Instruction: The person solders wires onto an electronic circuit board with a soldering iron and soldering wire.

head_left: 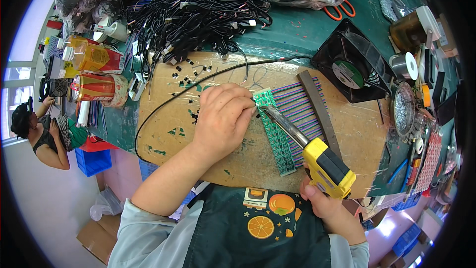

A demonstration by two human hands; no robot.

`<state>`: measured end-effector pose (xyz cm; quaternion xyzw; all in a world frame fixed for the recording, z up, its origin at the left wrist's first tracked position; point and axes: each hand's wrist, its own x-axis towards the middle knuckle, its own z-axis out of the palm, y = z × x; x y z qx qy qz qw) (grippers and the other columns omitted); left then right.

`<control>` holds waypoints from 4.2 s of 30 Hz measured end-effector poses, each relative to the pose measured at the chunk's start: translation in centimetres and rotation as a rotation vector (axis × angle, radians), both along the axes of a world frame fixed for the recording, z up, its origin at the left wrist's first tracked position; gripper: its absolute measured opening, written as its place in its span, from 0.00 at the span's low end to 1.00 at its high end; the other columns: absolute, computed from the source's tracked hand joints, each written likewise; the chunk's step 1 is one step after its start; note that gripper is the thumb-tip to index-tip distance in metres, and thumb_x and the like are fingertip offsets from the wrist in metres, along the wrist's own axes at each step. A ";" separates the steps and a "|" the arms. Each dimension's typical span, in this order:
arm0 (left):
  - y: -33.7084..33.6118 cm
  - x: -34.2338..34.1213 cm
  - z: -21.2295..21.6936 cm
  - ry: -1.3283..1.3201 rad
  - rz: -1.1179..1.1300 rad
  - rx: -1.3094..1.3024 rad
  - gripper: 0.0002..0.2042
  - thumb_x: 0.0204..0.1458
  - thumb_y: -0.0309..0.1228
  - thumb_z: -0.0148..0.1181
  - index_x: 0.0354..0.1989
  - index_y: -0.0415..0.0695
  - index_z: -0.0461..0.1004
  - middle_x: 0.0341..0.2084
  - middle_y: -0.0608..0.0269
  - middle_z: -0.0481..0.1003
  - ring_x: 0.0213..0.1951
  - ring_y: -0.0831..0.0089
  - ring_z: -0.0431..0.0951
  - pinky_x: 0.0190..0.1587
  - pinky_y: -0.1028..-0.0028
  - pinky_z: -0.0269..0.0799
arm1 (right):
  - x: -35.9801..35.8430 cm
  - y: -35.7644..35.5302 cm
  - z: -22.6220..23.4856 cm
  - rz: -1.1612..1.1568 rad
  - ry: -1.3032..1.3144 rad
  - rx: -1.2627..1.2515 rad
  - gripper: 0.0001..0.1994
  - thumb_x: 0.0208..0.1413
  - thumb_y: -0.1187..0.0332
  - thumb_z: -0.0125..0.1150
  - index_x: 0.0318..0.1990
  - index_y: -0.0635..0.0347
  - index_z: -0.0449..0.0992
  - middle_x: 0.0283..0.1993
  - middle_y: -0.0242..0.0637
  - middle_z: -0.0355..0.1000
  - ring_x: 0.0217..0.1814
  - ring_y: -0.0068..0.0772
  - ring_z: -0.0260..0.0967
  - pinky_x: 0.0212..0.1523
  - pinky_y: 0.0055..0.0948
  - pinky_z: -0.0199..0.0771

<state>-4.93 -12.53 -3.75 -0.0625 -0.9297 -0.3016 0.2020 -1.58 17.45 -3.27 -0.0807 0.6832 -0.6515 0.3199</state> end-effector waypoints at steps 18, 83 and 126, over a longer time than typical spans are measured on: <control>1.2 1.1 0.8 -0.026 0.060 -0.130 0.07 0.43 0.27 0.71 0.31 0.47 0.80 0.31 0.66 0.72 0.36 0.64 0.72 0.40 0.65 0.61 | 0.3 0.2 0.5 -0.138 -0.200 -0.223 0.32 0.54 0.63 0.69 0.63 0.65 0.63 0.23 0.35 0.64 0.22 0.27 0.61 0.26 0.27 0.65; 1.8 2.2 2.3 -0.026 -0.087 0.042 0.09 0.41 0.22 0.70 0.33 0.42 0.79 0.41 0.59 0.75 0.45 0.57 0.75 0.47 0.63 0.70 | -1.5 -1.8 1.8 0.033 -0.148 -0.027 0.08 0.56 0.73 0.68 0.41 0.59 0.75 0.32 0.28 0.72 0.34 0.19 0.69 0.35 0.23 0.70; 0.6 0.7 0.0 -0.024 -0.007 0.044 0.07 0.46 0.21 0.67 0.33 0.41 0.77 0.43 0.59 0.76 0.50 0.56 0.75 0.54 0.60 0.66 | 0.1 0.1 0.4 0.036 -0.017 0.045 0.19 0.57 0.71 0.67 0.52 0.66 0.68 0.31 0.35 0.70 0.27 0.23 0.67 0.28 0.23 0.68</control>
